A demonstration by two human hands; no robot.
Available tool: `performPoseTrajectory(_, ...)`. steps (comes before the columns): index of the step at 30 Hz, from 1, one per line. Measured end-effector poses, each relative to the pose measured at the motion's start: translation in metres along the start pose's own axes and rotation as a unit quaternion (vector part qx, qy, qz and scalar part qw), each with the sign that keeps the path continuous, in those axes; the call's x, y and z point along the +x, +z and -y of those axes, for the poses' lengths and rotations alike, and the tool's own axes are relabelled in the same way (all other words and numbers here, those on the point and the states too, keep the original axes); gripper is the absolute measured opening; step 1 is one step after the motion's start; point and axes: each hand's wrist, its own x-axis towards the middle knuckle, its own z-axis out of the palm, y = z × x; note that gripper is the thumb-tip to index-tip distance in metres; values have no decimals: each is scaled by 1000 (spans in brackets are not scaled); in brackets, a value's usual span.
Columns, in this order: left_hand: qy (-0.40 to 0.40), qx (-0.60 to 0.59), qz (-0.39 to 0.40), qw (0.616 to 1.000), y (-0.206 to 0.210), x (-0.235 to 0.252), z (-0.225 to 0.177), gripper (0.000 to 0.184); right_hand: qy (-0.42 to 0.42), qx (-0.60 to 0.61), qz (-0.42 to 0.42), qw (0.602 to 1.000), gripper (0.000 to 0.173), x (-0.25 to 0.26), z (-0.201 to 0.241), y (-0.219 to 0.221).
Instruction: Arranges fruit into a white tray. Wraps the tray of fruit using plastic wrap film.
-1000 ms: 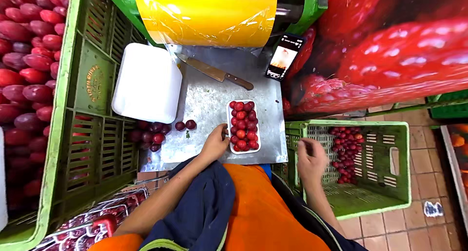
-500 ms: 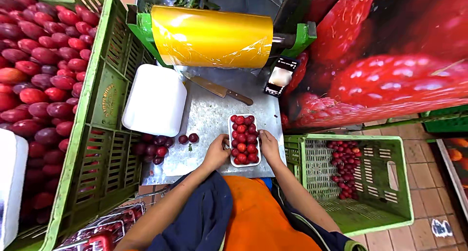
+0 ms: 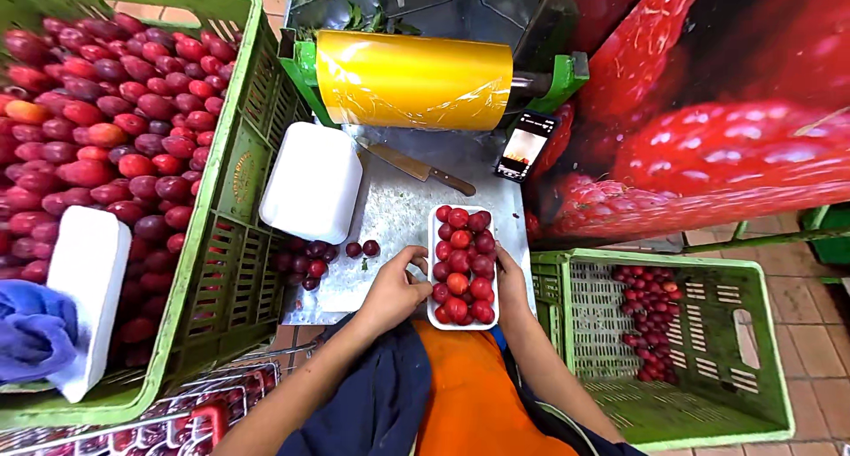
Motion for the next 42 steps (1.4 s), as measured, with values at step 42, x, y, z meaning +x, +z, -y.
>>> performPoseTrajectory(42,426,477,-408,652,-68,122,-121,59,-20,230,145,962,66,-30,25,-37)
